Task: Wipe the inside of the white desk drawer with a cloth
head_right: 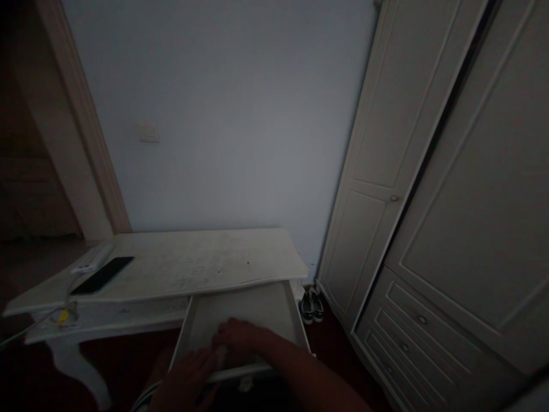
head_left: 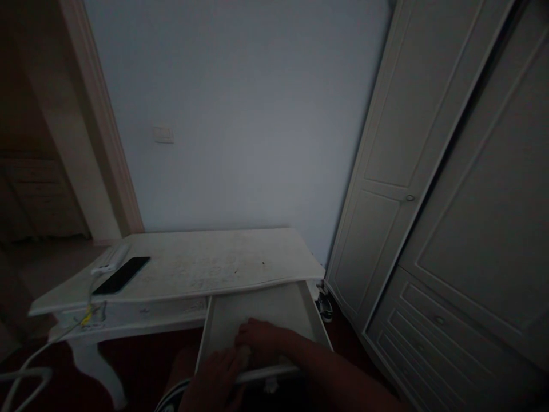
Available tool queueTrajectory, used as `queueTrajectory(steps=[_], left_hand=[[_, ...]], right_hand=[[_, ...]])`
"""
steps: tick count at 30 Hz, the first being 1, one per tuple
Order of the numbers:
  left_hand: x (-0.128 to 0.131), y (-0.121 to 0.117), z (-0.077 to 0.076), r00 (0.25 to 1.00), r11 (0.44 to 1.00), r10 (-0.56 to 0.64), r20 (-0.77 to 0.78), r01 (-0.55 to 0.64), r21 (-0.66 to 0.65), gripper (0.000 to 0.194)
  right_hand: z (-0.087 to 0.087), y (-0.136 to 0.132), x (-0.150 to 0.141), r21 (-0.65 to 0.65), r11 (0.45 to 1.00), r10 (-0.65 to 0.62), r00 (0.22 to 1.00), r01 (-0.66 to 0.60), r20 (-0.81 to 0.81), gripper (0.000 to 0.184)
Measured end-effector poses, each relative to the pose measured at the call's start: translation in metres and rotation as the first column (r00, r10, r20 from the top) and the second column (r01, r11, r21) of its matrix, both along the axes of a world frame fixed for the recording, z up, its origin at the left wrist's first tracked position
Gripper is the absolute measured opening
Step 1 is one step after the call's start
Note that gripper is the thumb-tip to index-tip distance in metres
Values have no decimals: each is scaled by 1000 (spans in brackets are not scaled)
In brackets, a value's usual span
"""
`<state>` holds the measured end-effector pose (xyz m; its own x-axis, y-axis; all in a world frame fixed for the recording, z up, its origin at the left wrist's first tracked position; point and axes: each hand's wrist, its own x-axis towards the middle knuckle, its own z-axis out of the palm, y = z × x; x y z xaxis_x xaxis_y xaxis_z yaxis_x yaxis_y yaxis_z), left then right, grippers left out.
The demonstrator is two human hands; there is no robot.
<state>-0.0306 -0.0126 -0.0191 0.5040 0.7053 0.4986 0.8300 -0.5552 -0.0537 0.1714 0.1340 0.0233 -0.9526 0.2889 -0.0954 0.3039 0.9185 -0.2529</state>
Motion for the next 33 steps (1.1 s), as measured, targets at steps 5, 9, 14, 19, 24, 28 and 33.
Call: queueTrajectory(steps=[5,9,14,19,24,28,33], left_hand=[[-2,6,-20,999,998,49,-21,-49,-26,56],[1,7,-16,997,995,64,-36,-67,-73,55],[0,4,-3,999,997,48,-25,-50,-66,52],[-3,8,-14,999,998,37,-14,-38,-55,56],[-1,11,-21,996,987,83,-29,-86,-135,53],[-3,11,-20,998,990,59,-23,-61,-130,55],[-3,11,-14,997,966,78,-16,-80,-245,50]], right_hand=[[14,0,43,31,999,-35,993,32,113,52],[19,1,73,83,984,-167,974,156,151,55],[22,14,99,160,924,-363,929,348,75,57],[28,28,98,179,796,-587,810,578,-6,58],[27,32,55,179,762,-623,780,622,-59,54],[18,29,4,172,774,-599,792,610,-116,49],[6,18,-45,173,832,-503,848,528,-168,40]])
